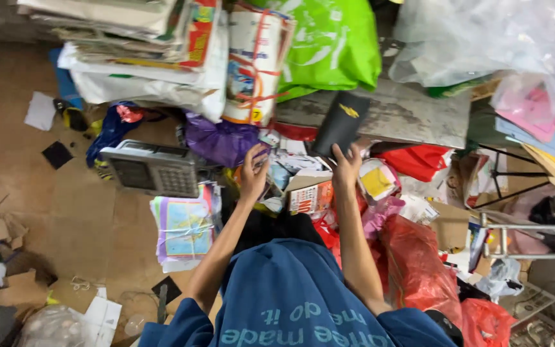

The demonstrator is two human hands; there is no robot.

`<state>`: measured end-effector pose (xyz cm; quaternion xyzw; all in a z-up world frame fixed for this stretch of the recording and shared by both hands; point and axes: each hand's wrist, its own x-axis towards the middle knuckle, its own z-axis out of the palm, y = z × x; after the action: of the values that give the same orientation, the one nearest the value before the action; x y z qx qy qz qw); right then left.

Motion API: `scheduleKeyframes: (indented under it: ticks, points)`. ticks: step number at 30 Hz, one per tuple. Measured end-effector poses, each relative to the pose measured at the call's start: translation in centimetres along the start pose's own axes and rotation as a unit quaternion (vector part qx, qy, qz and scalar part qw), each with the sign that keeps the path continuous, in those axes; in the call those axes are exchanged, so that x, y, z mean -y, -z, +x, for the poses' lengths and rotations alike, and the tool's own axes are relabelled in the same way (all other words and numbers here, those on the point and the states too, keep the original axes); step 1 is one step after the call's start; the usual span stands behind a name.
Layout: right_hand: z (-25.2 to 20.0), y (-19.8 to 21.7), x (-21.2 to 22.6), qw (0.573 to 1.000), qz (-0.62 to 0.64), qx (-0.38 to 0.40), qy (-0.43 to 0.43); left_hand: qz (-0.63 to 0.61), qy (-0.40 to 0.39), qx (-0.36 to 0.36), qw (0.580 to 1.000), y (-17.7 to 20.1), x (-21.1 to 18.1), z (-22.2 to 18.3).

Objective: Sort various papers, books, and pamphlets in a cluttered environment and record data in a notebook.

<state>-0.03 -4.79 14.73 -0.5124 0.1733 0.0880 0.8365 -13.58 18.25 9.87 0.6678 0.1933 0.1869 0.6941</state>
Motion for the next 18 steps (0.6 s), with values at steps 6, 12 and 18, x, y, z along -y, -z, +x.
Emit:
scheduleKeyframes:
  ticks: [6,12,18]
  points:
    - [5.3,-17.7,-5.5,0.959,-0.102,0.18,0.193,-0.002,-0.001,-0.005,1.0,6.3,-8.4,-2.4]
    - [5.3,-30.0,-7.4,0.929,-0.31,0.11,0.168,0.028,-0.058,-0.015,0.998,11.4,-10.7,-3.4]
    - [8.6,-26.9,-14.9,0.786,-0.386,0.061,0.479,0.004,-0.014,-0.061,0.998,15.4,-11.4,-4.9]
